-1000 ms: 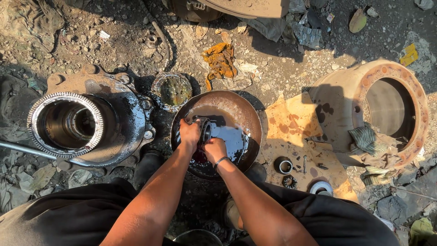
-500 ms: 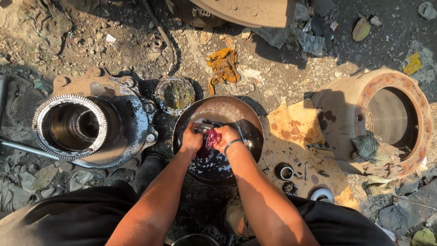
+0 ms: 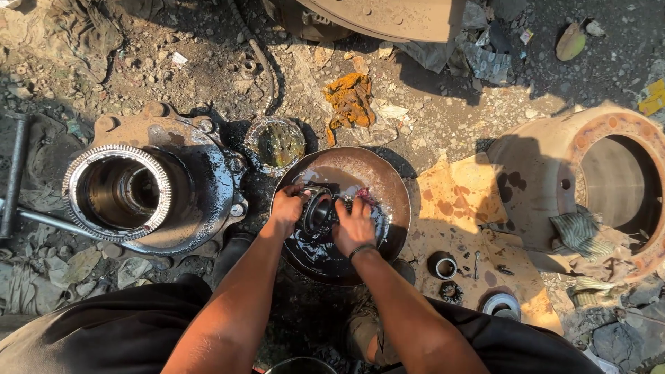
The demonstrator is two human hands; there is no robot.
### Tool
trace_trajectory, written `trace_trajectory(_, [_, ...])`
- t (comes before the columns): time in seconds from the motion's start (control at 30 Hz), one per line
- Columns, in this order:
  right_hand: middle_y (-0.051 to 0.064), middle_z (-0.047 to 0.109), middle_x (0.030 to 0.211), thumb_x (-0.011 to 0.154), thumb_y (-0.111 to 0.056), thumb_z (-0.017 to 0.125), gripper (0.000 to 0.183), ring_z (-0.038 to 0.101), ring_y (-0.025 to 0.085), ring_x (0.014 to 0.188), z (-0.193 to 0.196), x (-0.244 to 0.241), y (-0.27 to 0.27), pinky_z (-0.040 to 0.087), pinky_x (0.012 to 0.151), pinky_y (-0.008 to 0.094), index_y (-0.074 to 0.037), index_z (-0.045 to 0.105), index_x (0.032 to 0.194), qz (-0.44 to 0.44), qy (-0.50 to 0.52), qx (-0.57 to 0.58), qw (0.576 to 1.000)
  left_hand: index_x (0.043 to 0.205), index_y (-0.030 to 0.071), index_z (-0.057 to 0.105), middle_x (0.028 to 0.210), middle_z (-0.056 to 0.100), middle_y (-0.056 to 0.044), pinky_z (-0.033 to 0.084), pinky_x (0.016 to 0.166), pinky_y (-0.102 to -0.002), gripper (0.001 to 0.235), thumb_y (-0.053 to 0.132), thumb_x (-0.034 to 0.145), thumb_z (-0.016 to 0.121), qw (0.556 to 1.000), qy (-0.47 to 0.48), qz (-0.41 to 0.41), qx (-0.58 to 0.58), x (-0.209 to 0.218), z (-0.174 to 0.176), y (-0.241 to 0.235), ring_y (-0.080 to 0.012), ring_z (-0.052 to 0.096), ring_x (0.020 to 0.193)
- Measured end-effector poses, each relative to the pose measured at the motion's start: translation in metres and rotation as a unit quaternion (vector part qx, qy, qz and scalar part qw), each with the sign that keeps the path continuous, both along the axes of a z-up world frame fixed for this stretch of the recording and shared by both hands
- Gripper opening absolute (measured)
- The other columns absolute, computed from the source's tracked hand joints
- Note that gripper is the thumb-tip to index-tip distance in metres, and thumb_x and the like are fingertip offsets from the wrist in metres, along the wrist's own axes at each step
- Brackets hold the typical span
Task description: The person scrubs a cylindrical metal bearing with a rag in a shallow pan of dark liquid, repeatedly dipping and wiping the bearing to remove grime. The person rotates the bearing and scrubs both the outer and inner surfaces before lifting it to inspect the cleaned areas.
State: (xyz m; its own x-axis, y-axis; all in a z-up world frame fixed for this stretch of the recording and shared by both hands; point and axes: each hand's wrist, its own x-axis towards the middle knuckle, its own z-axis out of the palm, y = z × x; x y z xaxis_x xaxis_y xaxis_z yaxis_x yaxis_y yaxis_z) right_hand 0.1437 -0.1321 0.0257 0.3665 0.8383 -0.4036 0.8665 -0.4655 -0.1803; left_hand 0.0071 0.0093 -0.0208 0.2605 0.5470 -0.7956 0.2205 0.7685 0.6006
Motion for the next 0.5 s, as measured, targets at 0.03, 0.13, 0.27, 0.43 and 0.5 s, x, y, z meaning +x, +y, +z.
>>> trace_trajectory(0.03, [0.026,0.043,0.144,0.080,-0.021,0.071,0.056,0.044,0.048,0.132,-0.001,-0.009,-0.003,0.050,0.095,0.053,-0.017,0.058,0.134,0.042,-0.025,-0.014,0.999,0.128,0.000,0.065,0.114,0.074,-0.014,0.053,0.091,-0.033,0.042,0.017,0.091,0.074,1.000,0.014,-0.004,0.015,0.000,-0.002,0.000,-0.0218,0.069,0.101])
trace_trajectory(0.13, [0.025,0.050,0.144,0.083,-0.018,0.068,0.037,0.052,0.047,0.131,-0.013,-0.016,-0.005,0.055,0.093,0.054,-0.018,0.065,0.120,0.105,-0.033,-0.063,0.992,0.130,-0.002,0.064,0.119,0.073,-0.014,0.049,0.096,-0.031,0.048,0.012,0.086,0.078,0.999,0.009,-0.005,0.031,0.000,-0.004,-0.001,-0.0213,0.067,0.107])
trace_trajectory(0.27, [0.019,0.068,0.124,0.089,-0.026,0.067,0.036,0.067,0.038,0.114,-0.017,0.010,0.008,0.056,0.096,0.048,-0.013,0.066,0.123,-0.017,0.136,-0.121,0.983,0.138,0.001,0.057,0.127,0.069,-0.013,0.050,0.100,-0.031,0.070,-0.003,0.072,0.081,0.997,-0.070,-0.012,0.021,-0.011,-0.001,0.001,-0.0224,0.067,0.113])
trace_trajectory(0.43, [0.025,0.057,0.126,0.077,-0.021,0.071,0.058,0.062,0.044,0.110,-0.001,0.018,0.023,0.057,0.083,0.053,-0.009,0.057,0.133,-0.085,0.004,0.001,0.996,0.143,0.001,0.055,0.132,0.069,-0.016,0.050,0.103,-0.032,0.073,0.002,0.075,0.083,0.997,-0.053,-0.053,0.026,-0.015,0.002,0.008,-0.0239,0.066,0.117])
trace_trajectory(0.5, [0.031,0.053,0.131,0.070,-0.019,0.074,0.073,0.060,0.050,0.110,-0.004,0.007,0.012,0.055,0.080,0.056,-0.011,0.056,0.141,-0.029,-0.031,0.040,0.998,0.146,0.002,0.053,0.134,0.067,-0.016,0.050,0.104,-0.033,0.081,0.003,0.072,0.085,0.994,-0.034,-0.092,0.046,-0.016,0.003,0.008,-0.0245,0.066,0.117])
